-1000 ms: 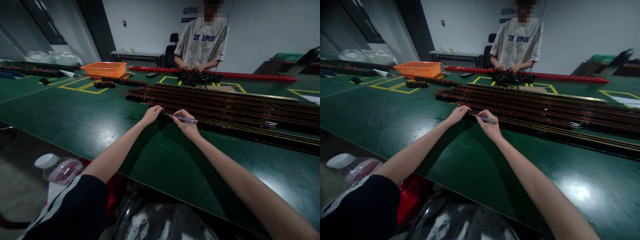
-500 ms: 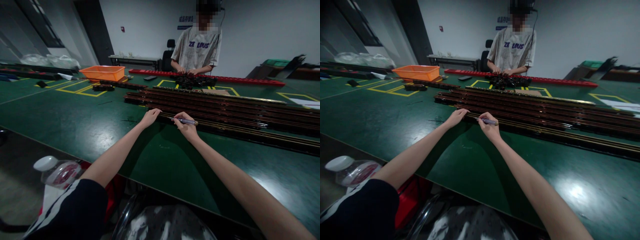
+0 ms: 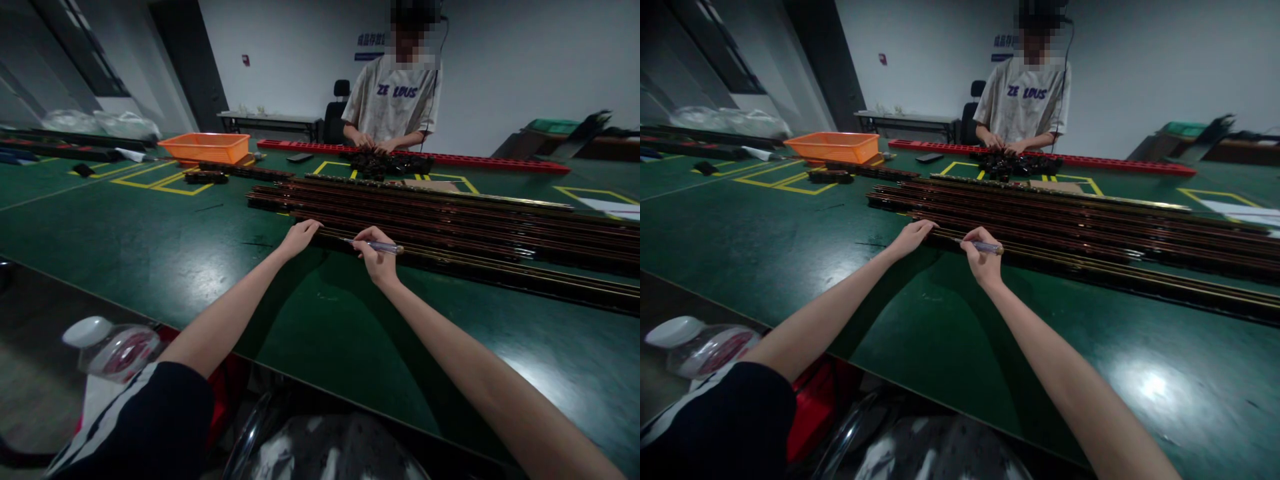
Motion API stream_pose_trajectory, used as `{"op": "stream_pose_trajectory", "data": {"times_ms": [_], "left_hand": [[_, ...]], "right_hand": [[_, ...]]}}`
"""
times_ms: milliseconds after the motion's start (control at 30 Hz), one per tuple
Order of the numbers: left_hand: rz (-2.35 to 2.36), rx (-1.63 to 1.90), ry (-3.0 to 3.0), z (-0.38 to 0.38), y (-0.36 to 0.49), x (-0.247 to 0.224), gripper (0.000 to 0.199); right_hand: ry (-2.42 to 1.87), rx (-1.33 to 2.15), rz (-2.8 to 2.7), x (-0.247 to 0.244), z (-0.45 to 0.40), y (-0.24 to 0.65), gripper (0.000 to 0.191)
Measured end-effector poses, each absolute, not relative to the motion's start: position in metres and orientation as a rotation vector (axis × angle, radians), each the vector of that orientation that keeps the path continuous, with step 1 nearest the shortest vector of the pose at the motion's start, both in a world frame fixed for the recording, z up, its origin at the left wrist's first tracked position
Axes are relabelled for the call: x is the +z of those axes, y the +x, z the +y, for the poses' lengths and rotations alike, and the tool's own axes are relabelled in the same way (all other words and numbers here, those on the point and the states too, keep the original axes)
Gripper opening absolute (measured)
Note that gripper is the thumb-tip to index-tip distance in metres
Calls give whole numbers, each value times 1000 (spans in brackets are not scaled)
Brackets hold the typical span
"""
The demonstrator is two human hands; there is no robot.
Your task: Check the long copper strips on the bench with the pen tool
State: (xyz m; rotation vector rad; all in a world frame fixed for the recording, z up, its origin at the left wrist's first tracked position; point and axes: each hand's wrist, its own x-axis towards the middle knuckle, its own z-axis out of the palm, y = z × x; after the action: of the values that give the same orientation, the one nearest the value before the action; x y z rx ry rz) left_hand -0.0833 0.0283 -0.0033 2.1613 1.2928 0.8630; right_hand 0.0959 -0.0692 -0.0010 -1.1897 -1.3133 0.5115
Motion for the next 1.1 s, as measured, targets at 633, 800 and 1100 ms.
{"op": "stream_pose_trajectory", "data": {"times_ms": [633,800,1100], "left_hand": [[1205,900,2154,38,-87,-14,38],[1214,904,2169,37,-86,-13,38],[1246,891,2166,32,-85,-8,37]], "right_hand": [[-1164,524,-1343,-1,-70,99,4],[-1167,504,-1355,-4,-68,100,5],[-1221,497,-1316,-1,-70,97,11]]}}
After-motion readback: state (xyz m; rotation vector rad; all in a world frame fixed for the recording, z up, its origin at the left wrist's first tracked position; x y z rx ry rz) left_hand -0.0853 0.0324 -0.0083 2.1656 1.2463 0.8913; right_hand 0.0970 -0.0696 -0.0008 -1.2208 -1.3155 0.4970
